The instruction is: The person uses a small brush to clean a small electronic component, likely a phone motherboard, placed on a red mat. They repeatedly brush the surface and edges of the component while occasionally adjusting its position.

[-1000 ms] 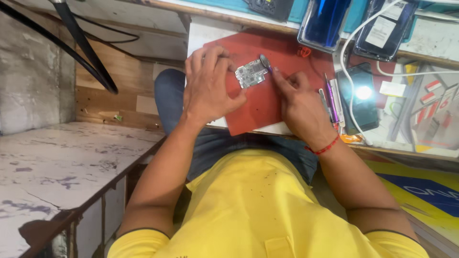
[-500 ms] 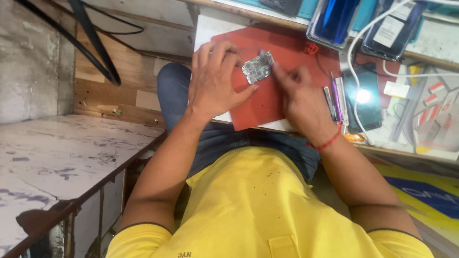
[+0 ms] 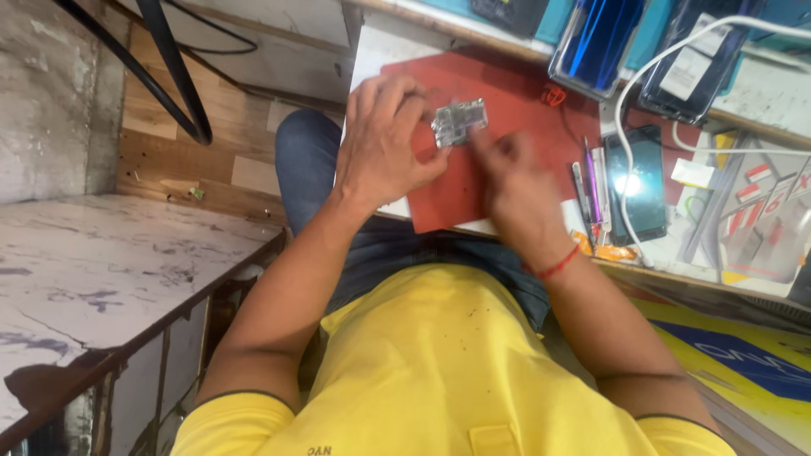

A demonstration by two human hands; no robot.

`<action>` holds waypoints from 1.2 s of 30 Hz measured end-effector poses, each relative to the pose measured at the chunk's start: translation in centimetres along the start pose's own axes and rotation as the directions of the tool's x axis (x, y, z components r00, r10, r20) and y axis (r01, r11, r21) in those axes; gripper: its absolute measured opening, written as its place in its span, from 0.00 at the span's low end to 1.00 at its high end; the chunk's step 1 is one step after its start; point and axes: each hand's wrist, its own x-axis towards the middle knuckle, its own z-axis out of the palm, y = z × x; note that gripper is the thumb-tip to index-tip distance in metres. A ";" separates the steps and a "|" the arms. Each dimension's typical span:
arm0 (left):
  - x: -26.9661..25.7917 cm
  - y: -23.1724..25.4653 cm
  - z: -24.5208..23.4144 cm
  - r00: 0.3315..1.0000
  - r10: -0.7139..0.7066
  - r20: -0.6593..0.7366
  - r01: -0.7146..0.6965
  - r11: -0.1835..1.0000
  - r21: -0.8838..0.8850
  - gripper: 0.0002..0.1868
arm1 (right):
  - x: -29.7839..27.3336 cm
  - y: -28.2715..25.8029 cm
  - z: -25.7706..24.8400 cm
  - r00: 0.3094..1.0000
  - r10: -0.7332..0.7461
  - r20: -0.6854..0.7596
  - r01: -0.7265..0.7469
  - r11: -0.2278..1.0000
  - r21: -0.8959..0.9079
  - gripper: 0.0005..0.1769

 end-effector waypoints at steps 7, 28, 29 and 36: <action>-0.8 0.2 0.1 1.000 -0.028 0.003 0.028 0.999 -0.043 0.30 | -0.2 -1.1 -0.6 0.997 0.009 0.075 -0.009 1.000 -0.008 0.32; -0.4 -0.5 -0.1 0.999 0.042 -0.011 -0.042 0.996 -0.075 0.23 | -0.9 -0.2 -0.9 0.996 0.052 0.071 -0.049 0.998 -0.049 0.32; -0.4 -0.6 -0.3 0.999 0.042 -0.005 -0.042 0.995 -0.087 0.23 | -0.8 -0.2 -0.8 0.993 0.028 0.114 -0.024 0.999 -0.037 0.33; -0.2 -0.6 -0.1 0.999 0.047 0.005 -0.047 0.996 -0.080 0.23 | -0.9 1.0 -0.8 0.982 -0.137 0.130 0.131 0.990 0.052 0.33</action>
